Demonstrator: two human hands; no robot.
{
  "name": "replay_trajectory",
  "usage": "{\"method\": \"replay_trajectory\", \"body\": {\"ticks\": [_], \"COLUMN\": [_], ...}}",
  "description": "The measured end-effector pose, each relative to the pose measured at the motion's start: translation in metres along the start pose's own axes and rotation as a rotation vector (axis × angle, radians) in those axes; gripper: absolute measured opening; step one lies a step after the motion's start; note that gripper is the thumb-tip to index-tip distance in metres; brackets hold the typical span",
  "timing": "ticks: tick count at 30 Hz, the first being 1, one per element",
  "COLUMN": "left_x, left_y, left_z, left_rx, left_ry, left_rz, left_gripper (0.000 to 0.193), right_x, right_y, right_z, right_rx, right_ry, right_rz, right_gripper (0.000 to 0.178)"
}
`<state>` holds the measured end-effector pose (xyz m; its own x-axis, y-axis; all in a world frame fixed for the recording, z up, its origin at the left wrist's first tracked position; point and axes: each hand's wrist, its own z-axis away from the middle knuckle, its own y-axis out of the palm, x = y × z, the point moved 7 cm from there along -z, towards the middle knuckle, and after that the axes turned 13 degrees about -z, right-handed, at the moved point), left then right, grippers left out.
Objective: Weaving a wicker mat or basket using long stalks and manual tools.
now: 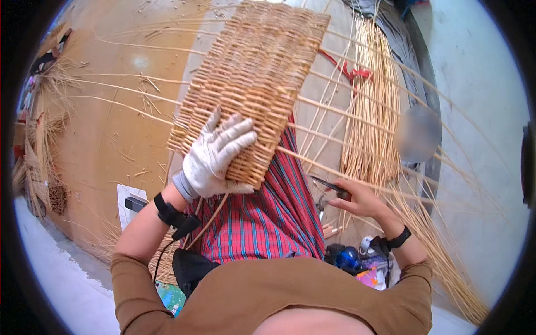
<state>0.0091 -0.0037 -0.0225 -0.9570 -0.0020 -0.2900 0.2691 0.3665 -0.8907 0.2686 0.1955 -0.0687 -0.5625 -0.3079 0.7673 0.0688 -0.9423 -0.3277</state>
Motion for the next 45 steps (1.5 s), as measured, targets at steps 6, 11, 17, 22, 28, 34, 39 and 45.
{"method": "replay_trajectory", "body": {"ticks": [6,11,17,22,28,34,39,45], "left_x": [-0.008,-0.008,-0.006,-0.007,-0.007,-0.008,-0.007,-0.004], "left_y": [-0.005,-0.002,0.004,0.007,0.006,0.01,0.016,0.023], "left_z": [-0.01,-0.017,-0.015,-0.015,-0.013,-0.014,-0.016,-0.016], "left_rx": [0.05,0.065,0.119,0.109,0.112,0.166,0.192,0.16], "left_ry": [0.145,0.175,0.167,0.171,0.181,0.216,0.231,0.229], "left_rz": [-0.177,-0.152,-0.124,-0.122,-0.124,-0.14,-0.083,-0.099], "left_gripper": [0.097,0.098,0.1,0.101,0.101,0.105,0.103,0.102], "right_x": [0.05,0.085,0.067,0.068,0.066,0.069,0.086,0.108], "right_y": [0.059,0.055,0.056,0.054,0.056,0.056,0.031,0.021], "right_z": [0.026,0.031,0.022,0.02,0.019,0.008,0.006,0.001], "right_rx": [-0.071,-0.208,-0.148,-0.157,-0.145,-0.232,-0.233,-0.081], "right_ry": [-0.125,-0.379,-0.259,-0.263,-0.248,-0.416,-0.426,-0.319], "right_rz": [-0.167,-0.177,-0.184,-0.231,-0.215,-0.229,0.047,0.471], "right_gripper": [0.054,0.056,0.052,0.053,0.051,0.053,0.053,0.045]}}
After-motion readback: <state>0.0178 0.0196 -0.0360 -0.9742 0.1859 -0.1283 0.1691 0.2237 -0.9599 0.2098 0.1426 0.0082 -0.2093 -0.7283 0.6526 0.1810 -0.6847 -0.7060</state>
